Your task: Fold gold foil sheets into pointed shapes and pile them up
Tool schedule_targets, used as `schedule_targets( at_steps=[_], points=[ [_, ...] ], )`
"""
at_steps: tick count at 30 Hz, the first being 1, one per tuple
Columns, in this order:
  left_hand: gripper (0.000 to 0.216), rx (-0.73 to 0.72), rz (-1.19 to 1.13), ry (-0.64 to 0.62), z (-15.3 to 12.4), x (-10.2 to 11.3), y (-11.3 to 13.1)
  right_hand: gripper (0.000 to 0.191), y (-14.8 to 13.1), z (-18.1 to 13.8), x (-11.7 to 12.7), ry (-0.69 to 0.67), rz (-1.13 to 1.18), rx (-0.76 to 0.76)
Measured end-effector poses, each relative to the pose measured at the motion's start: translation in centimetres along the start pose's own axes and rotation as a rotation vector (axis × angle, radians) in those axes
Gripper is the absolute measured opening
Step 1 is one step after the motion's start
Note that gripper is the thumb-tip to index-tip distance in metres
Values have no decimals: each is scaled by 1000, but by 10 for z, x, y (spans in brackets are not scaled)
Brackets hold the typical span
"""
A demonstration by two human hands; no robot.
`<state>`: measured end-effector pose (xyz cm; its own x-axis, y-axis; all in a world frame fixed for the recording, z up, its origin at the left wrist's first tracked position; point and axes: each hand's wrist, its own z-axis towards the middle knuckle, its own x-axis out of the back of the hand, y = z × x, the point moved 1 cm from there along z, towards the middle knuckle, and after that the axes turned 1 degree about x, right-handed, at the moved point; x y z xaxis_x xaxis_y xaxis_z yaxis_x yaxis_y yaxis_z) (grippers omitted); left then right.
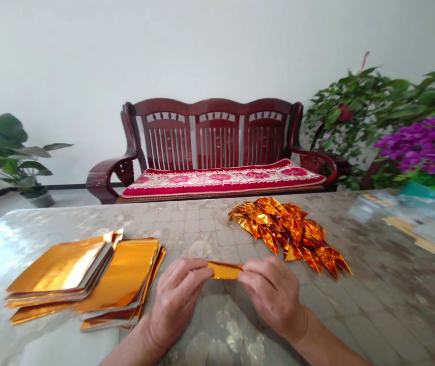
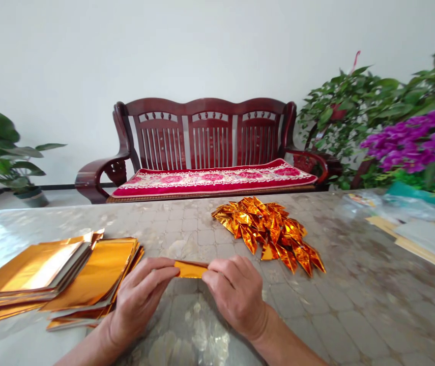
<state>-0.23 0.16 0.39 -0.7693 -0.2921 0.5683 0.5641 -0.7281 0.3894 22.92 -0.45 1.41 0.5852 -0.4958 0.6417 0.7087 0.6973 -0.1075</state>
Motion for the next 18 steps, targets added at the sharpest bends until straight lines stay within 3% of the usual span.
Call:
schedule_targets(
  at_steps=[7, 12, 18],
  points=[
    [19, 109, 136, -270, -3, -9, -10, 24, 5, -5, -16, -324, -49, -71],
    [23, 166, 283, -448, -1, -14, -9, 12, 8, -7, -23, -422, -2, -123],
    [29, 230, 280, -515, 4, -15, -11, 9, 12, -7, -24, -495, 66, -193]
  ],
)
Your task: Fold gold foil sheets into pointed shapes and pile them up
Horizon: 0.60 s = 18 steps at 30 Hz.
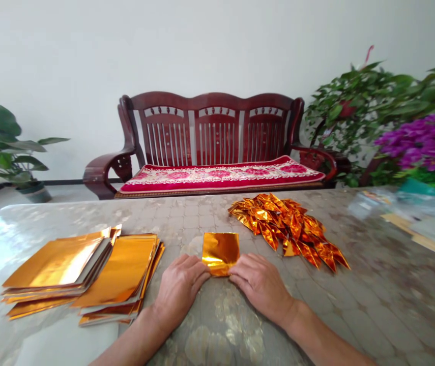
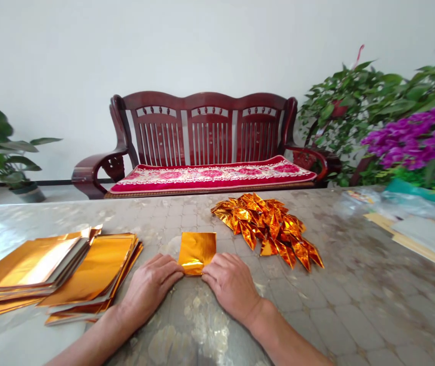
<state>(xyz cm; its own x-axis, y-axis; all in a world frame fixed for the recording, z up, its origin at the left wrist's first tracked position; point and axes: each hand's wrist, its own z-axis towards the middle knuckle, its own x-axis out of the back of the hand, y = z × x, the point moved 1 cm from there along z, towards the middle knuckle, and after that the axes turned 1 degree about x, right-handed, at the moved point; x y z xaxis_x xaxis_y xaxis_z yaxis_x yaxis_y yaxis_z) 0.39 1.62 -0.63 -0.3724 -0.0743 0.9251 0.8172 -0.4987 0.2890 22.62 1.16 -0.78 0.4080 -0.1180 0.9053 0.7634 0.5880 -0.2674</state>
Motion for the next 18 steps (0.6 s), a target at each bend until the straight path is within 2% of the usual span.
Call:
schedule_targets(
  at_steps=[9, 13, 18],
  points=[
    [31, -69, 21, 5, 3, 7, 4, 21, -7, 4, 7, -27, -7, 30],
    [29, -109, -13, 15, 5, 5, 7, 17, -12, 7, 4, -47, 8, 34],
    [29, -29, -81, -13, 8, -1, 6, 12, -9, 7, -1, -60, 34, 7]
  ],
)
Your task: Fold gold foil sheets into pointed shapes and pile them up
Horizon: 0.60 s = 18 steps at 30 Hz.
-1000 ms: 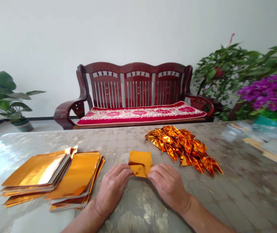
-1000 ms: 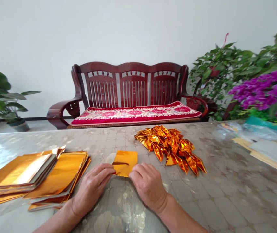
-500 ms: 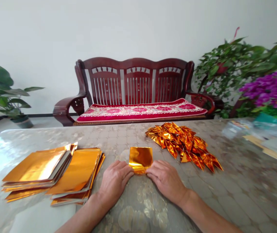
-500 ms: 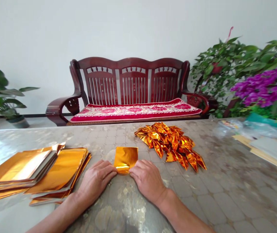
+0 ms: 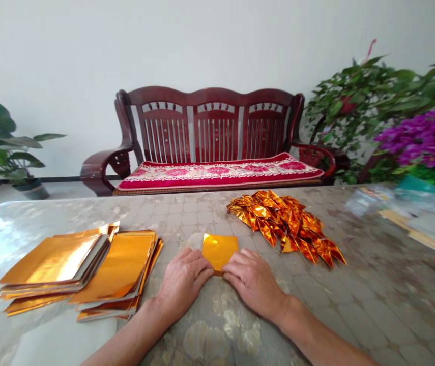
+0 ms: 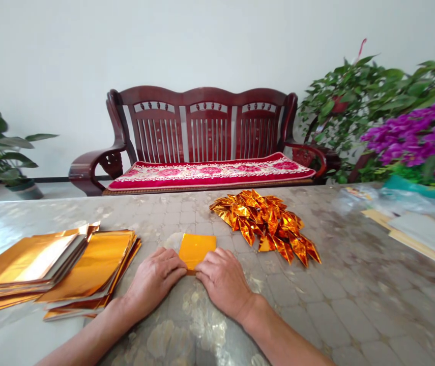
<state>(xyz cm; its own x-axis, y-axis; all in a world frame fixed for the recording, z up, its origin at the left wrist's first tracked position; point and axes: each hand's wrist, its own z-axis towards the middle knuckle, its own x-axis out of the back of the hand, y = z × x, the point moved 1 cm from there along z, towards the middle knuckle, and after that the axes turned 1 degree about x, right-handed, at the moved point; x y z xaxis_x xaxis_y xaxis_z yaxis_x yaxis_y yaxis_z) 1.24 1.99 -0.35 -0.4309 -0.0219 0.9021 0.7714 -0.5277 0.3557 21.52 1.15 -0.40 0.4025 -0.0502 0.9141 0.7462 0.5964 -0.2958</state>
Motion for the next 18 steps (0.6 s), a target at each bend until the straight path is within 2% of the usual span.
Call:
schedule_targets(
  at_steps=[8, 13, 18],
  points=[
    [21, 279, -108, -70, 5, 0, -3, 15, 7, 1, 1, 18, 44, -136],
    [25, 363, -100, -66, 8, 3, -4, 14, 6, 3, 2, 21, 32, -189],
    [26, 382, -76, -60, 10, 5, -5, 15, 5, 3, 1, 31, -10, -200]
  ],
)
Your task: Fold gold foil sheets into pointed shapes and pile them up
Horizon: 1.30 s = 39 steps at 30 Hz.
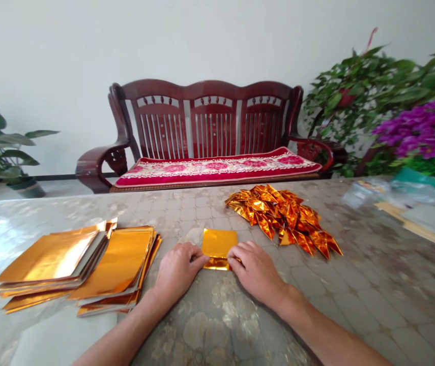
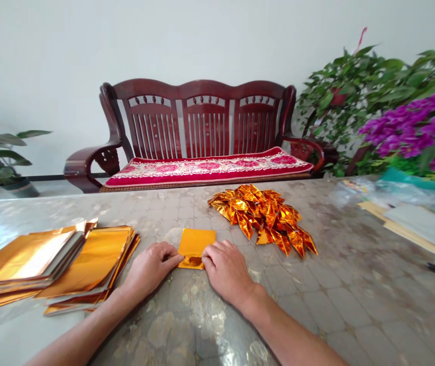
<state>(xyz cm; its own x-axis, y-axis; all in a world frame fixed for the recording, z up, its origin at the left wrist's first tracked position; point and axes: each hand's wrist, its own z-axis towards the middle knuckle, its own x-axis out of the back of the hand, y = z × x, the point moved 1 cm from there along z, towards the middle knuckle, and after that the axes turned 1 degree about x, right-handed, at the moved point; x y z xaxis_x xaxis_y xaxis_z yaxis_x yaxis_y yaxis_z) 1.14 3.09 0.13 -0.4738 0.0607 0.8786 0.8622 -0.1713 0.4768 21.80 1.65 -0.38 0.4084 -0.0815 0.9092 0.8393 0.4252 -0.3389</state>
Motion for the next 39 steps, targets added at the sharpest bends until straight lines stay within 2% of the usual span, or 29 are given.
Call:
schedule_targets(
  at_steps=[13, 20, 39],
  points=[
    [28, 17, 91, 13, 1, 2, 0, 8, 2, 4, -1, -17, -13, -100],
    [30, 21, 109, 0, 2, 1, -1, 9, 2, 5, 1, -47, -38, -103],
    [31, -68, 304, 55, -1, -1, 2, 10, 8, 10, 0, -53, -5, -145]
  ],
)
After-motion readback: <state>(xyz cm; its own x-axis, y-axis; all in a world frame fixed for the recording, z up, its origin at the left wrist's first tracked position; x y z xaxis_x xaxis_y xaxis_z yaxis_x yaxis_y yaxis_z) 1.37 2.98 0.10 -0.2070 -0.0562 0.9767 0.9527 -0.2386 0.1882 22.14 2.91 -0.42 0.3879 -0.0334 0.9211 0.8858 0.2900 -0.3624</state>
